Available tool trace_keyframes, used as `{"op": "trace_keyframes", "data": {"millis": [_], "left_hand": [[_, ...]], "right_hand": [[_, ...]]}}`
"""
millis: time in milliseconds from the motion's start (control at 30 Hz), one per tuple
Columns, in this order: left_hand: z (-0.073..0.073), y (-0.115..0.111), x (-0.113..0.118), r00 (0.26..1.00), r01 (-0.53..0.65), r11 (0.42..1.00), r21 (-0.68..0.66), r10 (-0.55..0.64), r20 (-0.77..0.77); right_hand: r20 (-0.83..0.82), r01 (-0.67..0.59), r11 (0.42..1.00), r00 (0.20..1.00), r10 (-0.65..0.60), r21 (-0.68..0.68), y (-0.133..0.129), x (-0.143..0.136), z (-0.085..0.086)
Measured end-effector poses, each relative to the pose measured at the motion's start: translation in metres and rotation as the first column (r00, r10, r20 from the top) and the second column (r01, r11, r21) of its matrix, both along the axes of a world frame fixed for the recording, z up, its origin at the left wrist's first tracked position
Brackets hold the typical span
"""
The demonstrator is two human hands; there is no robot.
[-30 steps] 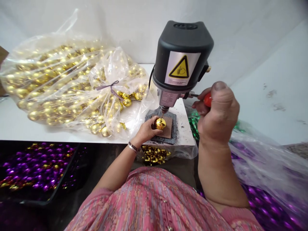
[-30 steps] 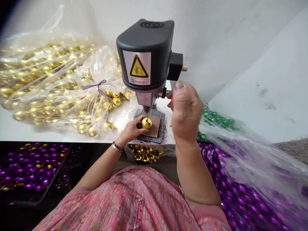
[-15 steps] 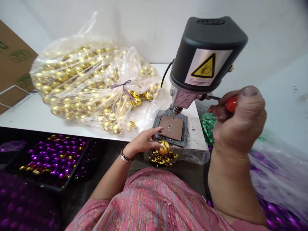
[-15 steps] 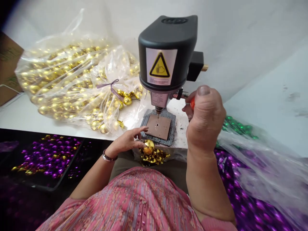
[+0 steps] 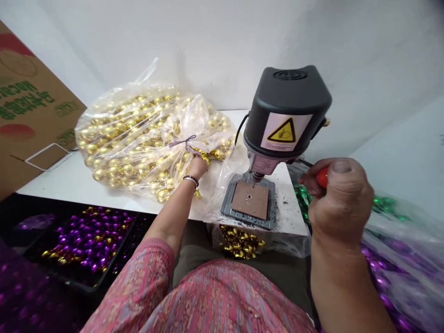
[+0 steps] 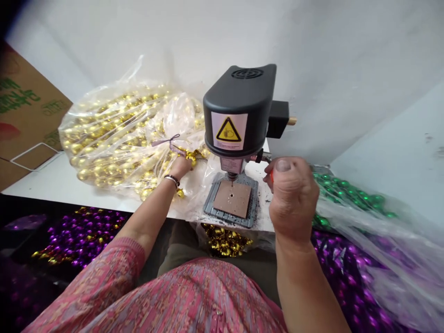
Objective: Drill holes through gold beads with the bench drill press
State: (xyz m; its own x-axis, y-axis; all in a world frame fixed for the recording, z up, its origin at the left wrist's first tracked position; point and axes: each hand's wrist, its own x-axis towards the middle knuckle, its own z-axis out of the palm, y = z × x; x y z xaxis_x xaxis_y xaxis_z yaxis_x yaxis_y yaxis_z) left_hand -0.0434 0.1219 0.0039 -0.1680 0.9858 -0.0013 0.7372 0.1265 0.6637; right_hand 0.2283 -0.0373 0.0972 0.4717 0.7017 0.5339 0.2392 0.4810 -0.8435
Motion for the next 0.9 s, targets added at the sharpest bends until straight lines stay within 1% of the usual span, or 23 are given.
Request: {"op": "trace_keyframes", "data": {"millis": [67, 133, 200, 267, 300, 333, 367, 400, 433, 467, 500, 533, 567, 600, 667, 733, 833, 900], "left_hand": [[-0.005, 0.004, -0.001, 0.999, -0.026, 0.997, -0.069, 0.024, -0.032], [-0.008, 0.003, 0.001, 0.998, -0.036, 0.994, -0.104, 0.030, -0.063], [-0.008, -0.001, 0.004, 0.997, -0.014, 0.995, -0.099, 0.006, -0.083], [-0.004, -0.010, 0.006, 0.997, 0.026, 0.997, -0.071, -0.031, -0.074], [0.000, -0.017, 0.007, 0.998, 0.047, 0.997, -0.055, -0.048, -0.031], [0.003, -0.024, 0.007, 0.997, 0.067, 0.997, -0.041, -0.065, 0.050], [0.007, -0.032, 0.007, 0.981, 0.085, 0.996, -0.032, -0.078, 0.180], [0.011, -0.042, 0.006, 0.933, 0.106, 0.994, -0.039, -0.086, 0.350], [0.013, -0.051, 0.006, 0.847, 0.130, 0.990, -0.056, -0.081, 0.525], [0.015, -0.061, 0.005, 0.740, 0.156, 0.985, -0.081, -0.062, 0.670], [0.016, -0.071, 0.006, 0.634, 0.177, 0.978, -0.110, -0.028, 0.773], [0.016, -0.080, 0.006, 0.543, 0.192, 0.972, -0.136, 0.010, 0.840], [0.015, -0.088, 0.008, 0.476, 0.199, 0.968, -0.155, 0.043, 0.879], [0.014, -0.096, 0.010, 0.430, 0.198, 0.966, -0.165, 0.066, 0.901], [0.011, -0.108, 0.016, 0.378, 0.199, 0.968, -0.155, 0.070, 0.923], [0.009, -0.118, 0.023, 0.355, 0.218, 0.967, -0.134, 0.049, 0.933], [0.005, -0.128, 0.033, 0.314, 0.282, 0.953, -0.110, 0.016, 0.949], [0.004, -0.132, 0.038, 0.277, 0.338, 0.936, -0.099, 0.001, 0.961]], "right_hand": [[0.010, 0.006, 1.000, 1.000, -0.006, -0.004, -0.001, 0.000, -0.001], [0.017, 0.008, 1.000, 1.000, -0.008, -0.009, -0.001, 0.000, -0.002], [0.014, 0.008, 1.000, 1.000, -0.008, -0.006, -0.002, -0.001, -0.002], [0.001, 0.013, 1.000, 1.000, -0.013, 0.004, -0.002, -0.002, -0.002], [-0.006, 0.014, 1.000, 1.000, -0.014, 0.008, -0.002, -0.003, -0.002], [-0.010, 0.014, 1.000, 1.000, -0.014, 0.013, -0.002, -0.003, -0.002], [-0.013, 0.012, 1.000, 1.000, -0.012, 0.017, -0.002, -0.004, -0.003], [-0.016, 0.009, 1.000, 1.000, -0.008, 0.023, -0.002, -0.004, -0.003], [-0.018, 0.003, 1.000, 1.000, -0.002, 0.025, -0.002, -0.005, -0.004], [-0.020, 0.000, 1.000, 1.000, 0.001, 0.028, -0.002, -0.005, -0.005], [-0.025, 0.000, 1.000, 1.000, 0.001, 0.031, -0.002, -0.006, -0.005], [-0.035, 0.003, 0.999, 0.999, -0.002, 0.036, -0.002, -0.006, -0.006], [-0.045, 0.007, 0.999, 0.999, -0.005, 0.037, -0.002, -0.007, -0.007], [-0.053, 0.011, 0.999, 0.999, -0.009, 0.038, -0.002, -0.007, -0.007], [-0.067, 0.010, 0.999, 0.998, -0.008, 0.037, -0.002, -0.008, -0.007], [-0.076, -0.004, 0.999, 0.997, 0.007, 0.033, -0.002, -0.008, -0.008], [-0.072, -0.024, 0.999, 0.997, 0.027, 0.033, -0.003, -0.007, -0.009], [-0.040, -0.031, 0.999, 0.999, 0.032, 0.027, -0.004, -0.006, -0.011]]}}
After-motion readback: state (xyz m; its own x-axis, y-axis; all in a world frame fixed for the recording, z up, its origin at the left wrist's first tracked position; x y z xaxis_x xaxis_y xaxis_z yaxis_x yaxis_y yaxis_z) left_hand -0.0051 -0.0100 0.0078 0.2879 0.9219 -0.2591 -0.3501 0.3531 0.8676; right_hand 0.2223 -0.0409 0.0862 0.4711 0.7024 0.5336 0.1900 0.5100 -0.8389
